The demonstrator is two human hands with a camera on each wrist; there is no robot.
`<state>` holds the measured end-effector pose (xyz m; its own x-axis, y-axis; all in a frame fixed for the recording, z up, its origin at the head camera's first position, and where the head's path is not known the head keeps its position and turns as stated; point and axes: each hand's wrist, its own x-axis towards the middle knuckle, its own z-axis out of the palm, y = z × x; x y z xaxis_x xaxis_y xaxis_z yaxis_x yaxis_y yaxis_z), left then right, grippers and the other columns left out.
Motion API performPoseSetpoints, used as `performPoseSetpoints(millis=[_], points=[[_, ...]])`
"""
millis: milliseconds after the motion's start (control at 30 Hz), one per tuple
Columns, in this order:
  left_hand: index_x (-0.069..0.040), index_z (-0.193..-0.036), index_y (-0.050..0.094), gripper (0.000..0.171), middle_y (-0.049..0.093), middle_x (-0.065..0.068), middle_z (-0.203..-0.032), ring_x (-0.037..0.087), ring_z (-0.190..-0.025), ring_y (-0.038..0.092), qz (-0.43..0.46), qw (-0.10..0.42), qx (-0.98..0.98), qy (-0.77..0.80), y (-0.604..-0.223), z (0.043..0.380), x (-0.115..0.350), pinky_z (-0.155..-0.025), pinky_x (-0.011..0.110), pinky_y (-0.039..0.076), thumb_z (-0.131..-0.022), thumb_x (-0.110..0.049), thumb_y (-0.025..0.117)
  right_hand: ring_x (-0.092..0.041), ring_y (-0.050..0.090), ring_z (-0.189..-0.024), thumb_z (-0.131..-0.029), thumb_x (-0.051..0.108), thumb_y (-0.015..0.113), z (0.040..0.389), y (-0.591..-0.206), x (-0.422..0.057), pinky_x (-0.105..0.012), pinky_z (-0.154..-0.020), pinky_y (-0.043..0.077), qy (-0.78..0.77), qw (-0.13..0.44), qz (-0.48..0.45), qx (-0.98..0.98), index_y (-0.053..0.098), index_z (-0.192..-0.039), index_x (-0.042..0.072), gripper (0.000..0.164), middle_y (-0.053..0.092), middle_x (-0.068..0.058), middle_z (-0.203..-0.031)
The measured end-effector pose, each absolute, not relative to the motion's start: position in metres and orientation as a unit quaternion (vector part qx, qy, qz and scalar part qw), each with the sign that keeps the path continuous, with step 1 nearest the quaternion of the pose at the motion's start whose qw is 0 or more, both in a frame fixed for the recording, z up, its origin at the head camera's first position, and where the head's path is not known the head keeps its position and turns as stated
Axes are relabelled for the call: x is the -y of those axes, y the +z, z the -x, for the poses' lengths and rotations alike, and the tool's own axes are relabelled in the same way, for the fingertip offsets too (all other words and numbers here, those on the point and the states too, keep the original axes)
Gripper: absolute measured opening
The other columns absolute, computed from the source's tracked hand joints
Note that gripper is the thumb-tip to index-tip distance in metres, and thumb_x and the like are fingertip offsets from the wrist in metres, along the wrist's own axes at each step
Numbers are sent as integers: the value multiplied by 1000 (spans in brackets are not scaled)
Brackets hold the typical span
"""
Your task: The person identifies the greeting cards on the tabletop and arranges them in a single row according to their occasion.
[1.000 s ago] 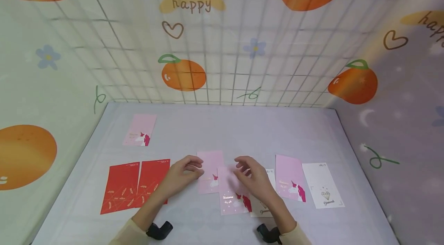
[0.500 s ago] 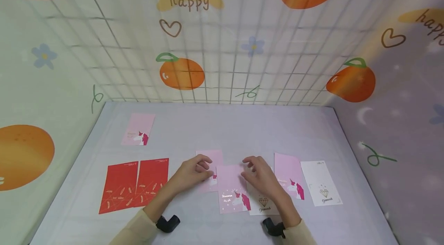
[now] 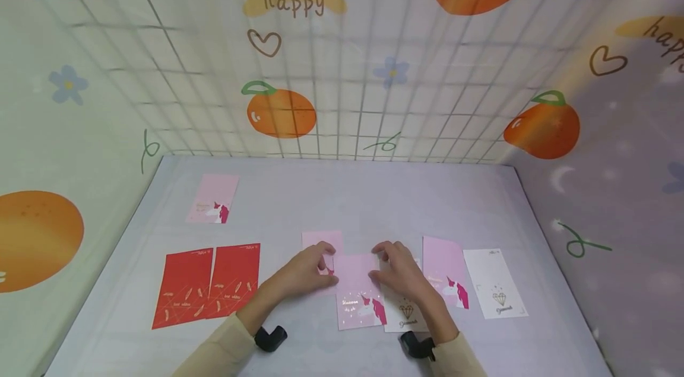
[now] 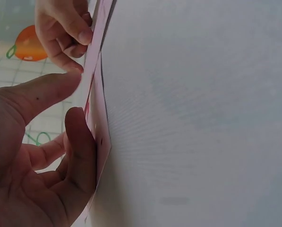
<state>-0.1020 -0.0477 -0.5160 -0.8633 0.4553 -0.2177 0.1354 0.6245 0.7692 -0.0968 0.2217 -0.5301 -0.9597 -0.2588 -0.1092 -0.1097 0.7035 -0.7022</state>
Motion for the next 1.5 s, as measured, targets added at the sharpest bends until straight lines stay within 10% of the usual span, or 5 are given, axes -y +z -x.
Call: performPoseSetpoints(millis=[1000, 1500], points=[[-20, -108, 56, 34, 52, -3, -92, 12, -75, 53, -174, 205, -903, 335, -511, 101, 38, -65, 27, 48, -85, -26, 81, -18, 54, -79, -86, 7, 78, 92, -529, -214, -26, -67, 50, -430, 113, 64, -893, 47, -107, 12, 38, 53, -2, -85], [-19, -103, 58, 29, 51, -4, -90, 12, -72, 52, -174, 200, -906, 331, -514, 101, 39, -63, 27, 46, -86, -24, 80, -16, 61, -78, -96, 16, 69, 91, -529, -221, -24, -68, 53, -487, 115, 110, -859, 64, -119, 12, 24, 63, -1, -94]])
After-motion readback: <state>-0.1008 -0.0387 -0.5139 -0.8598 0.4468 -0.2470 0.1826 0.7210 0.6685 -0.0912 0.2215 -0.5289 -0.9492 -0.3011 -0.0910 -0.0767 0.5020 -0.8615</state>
